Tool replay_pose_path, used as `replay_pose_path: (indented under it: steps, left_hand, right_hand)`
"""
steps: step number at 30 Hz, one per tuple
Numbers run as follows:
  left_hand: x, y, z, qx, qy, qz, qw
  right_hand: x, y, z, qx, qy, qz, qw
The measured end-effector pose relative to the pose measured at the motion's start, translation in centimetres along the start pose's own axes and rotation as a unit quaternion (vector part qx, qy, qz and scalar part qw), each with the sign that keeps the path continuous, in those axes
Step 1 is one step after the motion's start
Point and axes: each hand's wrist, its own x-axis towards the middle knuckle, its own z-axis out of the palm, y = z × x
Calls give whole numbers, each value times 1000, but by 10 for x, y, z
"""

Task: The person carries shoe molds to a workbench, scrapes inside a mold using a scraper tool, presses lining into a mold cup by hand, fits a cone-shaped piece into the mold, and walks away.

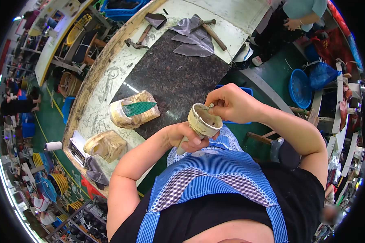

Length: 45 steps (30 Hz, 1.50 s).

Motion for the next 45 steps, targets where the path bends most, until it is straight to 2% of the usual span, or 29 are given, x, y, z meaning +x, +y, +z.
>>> replay_pose_path:
  steps: [1, 3, 5, 8, 11, 13, 14, 15, 18, 19, 21, 22, 23, 26, 28, 30, 31, 32, 33, 34, 35, 36, 37, 38, 39, 41, 42, 45]
  left_hand:
    - [0, 0, 1, 2, 6, 4, 1000]
    - [0, 1, 2, 4, 12, 8, 1000]
    - [0, 4, 3, -2, -20, 10, 1000]
    - [3, 3, 5, -39, -68, 9, 997]
    - [2, 1, 1, -54, -53, 6, 997]
    - [1, 3, 0, -60, -49, 12, 997]
    - [0, 2, 0, -68, -48, 16, 996]
    - [0, 3, 0, -69, -48, 15, 996]
    - [1, 5, -2, -60, -16, 26, 998]
    - [3, 3, -1, -60, -16, 28, 998]
    - [8, 0, 0, -43, -41, 29, 998]
    - [9, -2, 1, -58, -58, 27, 996]
    - [9, -3, 0, -58, -59, 27, 996]
    - [12, -9, -2, -95, -121, 12, 988]
    - [13, -9, -2, -136, -134, -2, 982]
    - [15, -7, -3, -173, -146, -17, 974]
    - [15, -6, -7, -132, -120, -5, 984]
    - [16, -3, -9, -89, -95, 8, 992]
    - [16, 5, 0, -88, -97, 7, 991]
    - [13, 14, 11, 117, 64, 75, 988]
    - [12, 22, 19, 316, 219, 139, 913]
    - [12, 19, 9, 355, 258, 142, 887]
    - [15, 15, 13, 355, 255, 140, 888]
    - [21, 12, 19, 394, 289, 160, 858]
    - [25, 10, 26, 430, 324, 179, 824]
    - [28, 14, 32, 407, 333, 161, 835]
    - [28, 15, 32, 397, 333, 154, 841]
    - [28, 17, 24, 407, 322, 140, 843]
  right_hand:
    - [0, 1, 1, -43, 19, -40, 998]
    - [0, 4, 3, -54, 30, -51, 997]
    - [1, 6, 6, -67, 42, -64, 995]
    - [2, 10, 15, -8, 72, -40, 997]
    - [6, 20, 18, 52, 101, -57, 992]
    - [6, 18, 11, 179, 14, 67, 981]
    - [8, 21, 5, 206, -18, 49, 977]
    - [9, 19, -1, 236, -22, 68, 969]
    - [3, 0, -12, 252, -22, 32, 967]
    - [4, 3, -12, 252, -24, 32, 967]
    - [8, 12, -10, 59, -27, -52, 997]
    - [6, 11, -9, 88, -22, -1, 996]
    - [4, 7, -9, 88, -22, -1, 996]
    - [0, -1, -4, 38, -19, -10, 999]
    - [1, 3, -1, -34, 42, -113, 992]
    - [-1, 5, 2, -2, 56, -72, 996]
    - [-3, 6, 4, 31, 70, -32, 997]
    - [-5, 7, 5, 29, 71, -32, 997]
    - [-10, 9, 6, -54, 105, -63, 991]
    - [-13, 11, 7, -136, 139, -92, 977]
    - [-13, 14, 5, -138, 143, -91, 976]
    - [-13, 17, 4, -161, 154, -56, 973]
    - [-15, 22, 4, -184, 164, -21, 969]
    - [-13, 30, 6, -206, 182, -71, 959]
    - [-13, 36, 5, -207, 184, -70, 958]
    - [-12, 40, 1, -34, 129, 46, 990]
    - [-14, 34, -3, 76, 98, 95, 988]
    - [-17, 32, -17, 145, 42, 132, 980]
